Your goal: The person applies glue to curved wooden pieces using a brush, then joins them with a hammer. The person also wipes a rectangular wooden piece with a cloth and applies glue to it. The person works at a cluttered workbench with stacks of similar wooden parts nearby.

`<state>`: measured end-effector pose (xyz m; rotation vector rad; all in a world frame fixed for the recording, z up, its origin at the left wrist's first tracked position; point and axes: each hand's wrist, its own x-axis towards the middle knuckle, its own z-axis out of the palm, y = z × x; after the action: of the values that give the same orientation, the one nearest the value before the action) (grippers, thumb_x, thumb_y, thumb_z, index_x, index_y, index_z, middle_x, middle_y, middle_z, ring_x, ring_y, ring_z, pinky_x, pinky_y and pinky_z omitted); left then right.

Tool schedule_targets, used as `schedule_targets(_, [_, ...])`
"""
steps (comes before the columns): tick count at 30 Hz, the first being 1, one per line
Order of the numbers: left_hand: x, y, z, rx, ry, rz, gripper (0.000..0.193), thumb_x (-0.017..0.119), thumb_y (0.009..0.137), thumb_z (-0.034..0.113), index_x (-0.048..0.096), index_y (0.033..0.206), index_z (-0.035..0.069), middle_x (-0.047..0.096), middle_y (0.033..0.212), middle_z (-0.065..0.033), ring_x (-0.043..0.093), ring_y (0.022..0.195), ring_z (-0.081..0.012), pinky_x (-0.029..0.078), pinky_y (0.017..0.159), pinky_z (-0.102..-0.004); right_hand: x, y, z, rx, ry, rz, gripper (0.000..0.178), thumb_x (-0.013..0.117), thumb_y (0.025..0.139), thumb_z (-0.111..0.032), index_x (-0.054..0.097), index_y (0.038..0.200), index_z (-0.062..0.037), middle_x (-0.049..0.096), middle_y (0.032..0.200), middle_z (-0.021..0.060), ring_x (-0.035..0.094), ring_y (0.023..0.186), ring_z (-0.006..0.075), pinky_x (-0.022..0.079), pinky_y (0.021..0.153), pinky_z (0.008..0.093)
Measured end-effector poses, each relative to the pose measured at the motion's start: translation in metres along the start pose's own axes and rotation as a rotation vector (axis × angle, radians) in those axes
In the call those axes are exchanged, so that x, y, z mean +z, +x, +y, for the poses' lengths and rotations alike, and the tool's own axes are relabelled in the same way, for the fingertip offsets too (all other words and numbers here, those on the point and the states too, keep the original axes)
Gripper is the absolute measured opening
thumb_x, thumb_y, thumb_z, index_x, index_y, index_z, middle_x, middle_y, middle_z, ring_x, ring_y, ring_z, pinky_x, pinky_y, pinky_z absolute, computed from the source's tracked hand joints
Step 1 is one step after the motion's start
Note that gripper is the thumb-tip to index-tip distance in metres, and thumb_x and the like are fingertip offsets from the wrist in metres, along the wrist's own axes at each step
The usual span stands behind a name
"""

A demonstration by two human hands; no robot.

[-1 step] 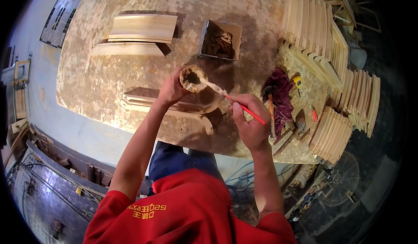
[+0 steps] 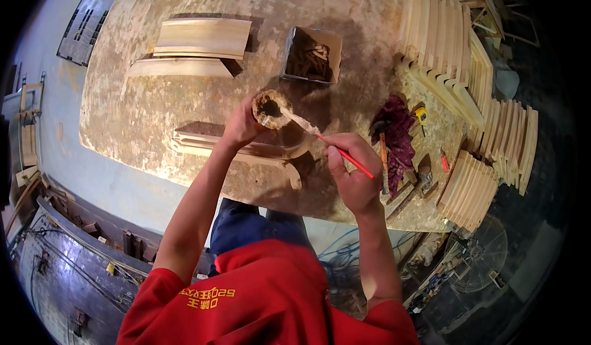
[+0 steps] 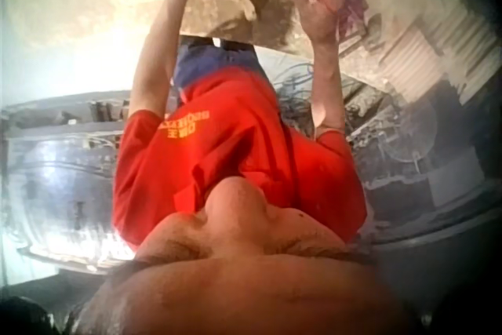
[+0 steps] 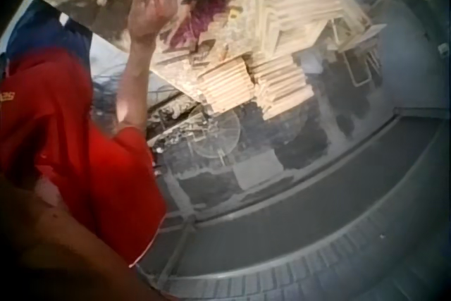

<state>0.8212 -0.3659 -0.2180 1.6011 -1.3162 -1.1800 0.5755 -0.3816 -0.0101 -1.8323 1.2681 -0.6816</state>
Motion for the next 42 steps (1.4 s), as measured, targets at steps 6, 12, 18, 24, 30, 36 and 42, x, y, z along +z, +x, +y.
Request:
schedule_targets(6, [0.004,-0.009,-0.005,0.068,0.050,0.080,0.070,0.093,0.076,0.024,0.061,0.136,0.008,0.074,0.121,-0.0145,0.070,0.113,-0.0347,0.056,0.096,-0.0408,-0.004,-0.015,0.014,0.065,0.202,0.026,0.012,0.066,0.102,-0.002,0.069,0.111,0.0039,0.071,0.106,0.0120,0.072,0.089,0.0168,0.058,0.080,0.0295])
schedule_targets(12, [-0.002,-0.043,0.015,-0.087,0.229,0.128,0.050,0.081,0.084,0.018,0.062,0.130,0.008,0.068,0.122,-0.0136,0.065,0.112,-0.0367,0.053,0.095,-0.0448,-0.006,-0.029,0.032,0.040,0.341,0.037,0.014,0.066,0.105,-0.006,0.068,0.114,0.0044,0.070,0.109,0.0112,0.072,0.090,0.0162,0.059,0.081,0.0287])
schedule_targets(18, [0.003,-0.123,0.003,0.223,0.644,0.240,0.031,0.071,0.092,0.019,0.066,0.122,0.010,0.063,0.125,-0.0112,0.058,0.120,-0.0345,0.044,0.106,-0.0479,-0.003,-0.029,0.044,0.175,0.462,0.166,0.015,0.066,0.105,-0.009,0.066,0.113,0.0035,0.073,0.098,0.0121,0.073,0.081,0.0166,0.062,0.078,0.0298])
schedule_targets(24, [0.019,-0.161,-0.016,0.325,0.820,0.102,0.039,0.072,0.090,0.022,0.066,0.128,0.012,0.064,0.125,-0.0079,0.059,0.119,-0.0297,0.043,0.110,-0.0471,-0.025,-0.059,0.064,0.245,0.630,0.179,0.018,0.066,0.104,-0.009,0.065,0.117,0.0027,0.074,0.097,0.0129,0.073,0.078,0.0177,0.063,0.076,0.0319])
schedule_targets(30, [0.027,-0.156,-0.023,0.348,0.856,0.132,0.037,0.071,0.093,0.019,0.068,0.129,0.012,0.067,0.120,-0.0051,0.062,0.114,-0.0270,0.047,0.105,-0.0437,-0.031,-0.129,0.113,0.416,0.807,0.258,0.017,0.069,0.104,-0.013,0.065,0.112,0.0010,0.075,0.098,0.0137,0.074,0.078,0.0188,0.065,0.075,0.0343])
schedule_targets(36, [0.044,-0.162,-0.009,0.369,0.863,0.143,0.032,0.071,0.092,0.018,0.069,0.124,0.013,0.067,0.118,-0.0046,0.063,0.112,-0.0269,0.048,0.101,-0.0433,-0.003,-0.140,0.151,0.468,0.838,0.333,0.013,0.067,0.106,-0.016,0.064,0.107,-0.0036,0.075,0.096,0.0127,0.075,0.078,0.0180,0.066,0.071,0.0356])
schedule_targets(42, [0.044,-0.155,-0.008,0.377,0.843,0.102,0.034,0.074,0.090,0.018,0.069,0.123,0.012,0.066,0.122,-0.0071,0.062,0.114,-0.0300,0.048,0.101,-0.0438,0.019,-0.127,0.158,0.492,0.794,0.325,0.013,0.067,0.105,-0.016,0.063,0.103,-0.0040,0.075,0.093,0.0135,0.074,0.073,0.0177,0.065,0.066,0.0325])
